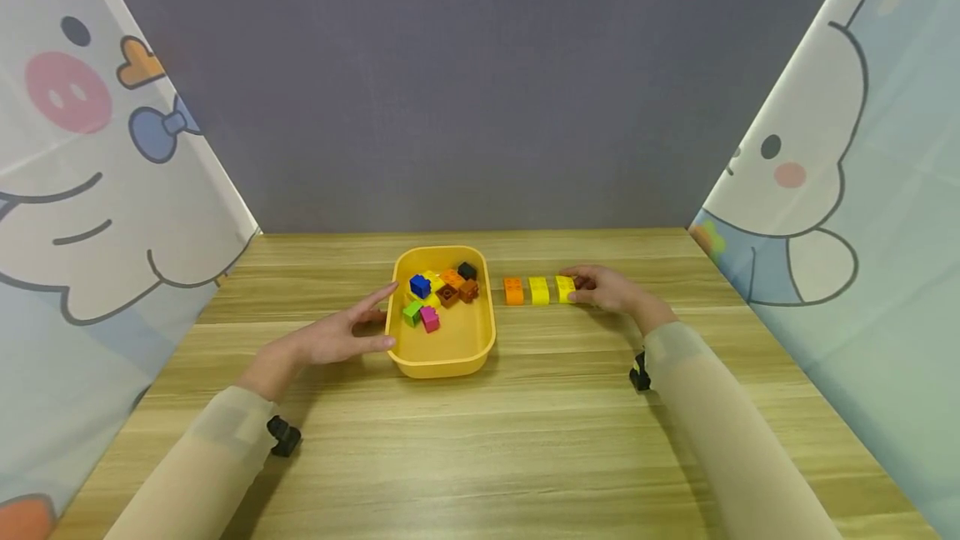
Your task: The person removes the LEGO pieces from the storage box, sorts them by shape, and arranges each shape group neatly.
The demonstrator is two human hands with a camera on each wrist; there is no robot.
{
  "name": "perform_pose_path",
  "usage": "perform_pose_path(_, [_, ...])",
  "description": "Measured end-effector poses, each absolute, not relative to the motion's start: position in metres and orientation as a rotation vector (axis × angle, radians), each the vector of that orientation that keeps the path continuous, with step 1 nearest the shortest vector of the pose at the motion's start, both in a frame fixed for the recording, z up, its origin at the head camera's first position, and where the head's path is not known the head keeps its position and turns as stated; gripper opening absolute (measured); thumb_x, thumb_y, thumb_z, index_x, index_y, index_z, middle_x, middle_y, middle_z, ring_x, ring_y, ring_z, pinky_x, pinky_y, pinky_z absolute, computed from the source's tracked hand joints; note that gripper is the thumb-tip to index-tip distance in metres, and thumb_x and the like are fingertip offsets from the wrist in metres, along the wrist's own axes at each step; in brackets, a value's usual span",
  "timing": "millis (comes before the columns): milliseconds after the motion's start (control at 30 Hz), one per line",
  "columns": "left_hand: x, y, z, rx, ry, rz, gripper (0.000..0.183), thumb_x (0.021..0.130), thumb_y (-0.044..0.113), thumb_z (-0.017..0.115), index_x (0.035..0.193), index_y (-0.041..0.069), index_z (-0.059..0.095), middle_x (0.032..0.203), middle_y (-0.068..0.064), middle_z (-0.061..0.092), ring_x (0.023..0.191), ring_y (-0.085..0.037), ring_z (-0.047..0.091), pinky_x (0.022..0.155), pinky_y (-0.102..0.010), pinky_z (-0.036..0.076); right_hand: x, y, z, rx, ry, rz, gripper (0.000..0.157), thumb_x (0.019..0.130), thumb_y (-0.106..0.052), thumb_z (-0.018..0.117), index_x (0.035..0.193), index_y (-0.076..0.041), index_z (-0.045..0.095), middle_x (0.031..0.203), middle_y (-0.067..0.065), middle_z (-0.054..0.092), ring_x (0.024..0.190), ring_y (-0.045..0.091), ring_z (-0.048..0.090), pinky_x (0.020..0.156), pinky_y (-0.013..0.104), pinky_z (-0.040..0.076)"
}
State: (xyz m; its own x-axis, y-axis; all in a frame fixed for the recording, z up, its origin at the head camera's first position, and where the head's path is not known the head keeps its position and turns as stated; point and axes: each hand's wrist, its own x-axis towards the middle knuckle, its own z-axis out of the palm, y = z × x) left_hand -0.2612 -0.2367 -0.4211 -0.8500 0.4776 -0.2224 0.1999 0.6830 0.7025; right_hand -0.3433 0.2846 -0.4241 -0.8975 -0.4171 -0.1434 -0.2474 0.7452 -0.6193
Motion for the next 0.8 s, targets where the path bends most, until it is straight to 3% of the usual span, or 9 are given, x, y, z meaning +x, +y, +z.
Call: perform_pose_path(800, [-0.2623,-0.2385,-0.4234,0.542,2.513,0.978,0.099,0.102,0.062,0.071,0.175,0.049,0.006,0.174,-0.025,0.04,0.163,-0.054,0.032,0.125,-0.085,0.02,-0.3411,0.2849,-0.4202,-0.602,2.664,-0.87,0.059,0.112,-0.015,0.064,0.165,0.002,0.044,0.141,0.032,0.062,0.128,0.043,0.064,0.112,0.058,0.054])
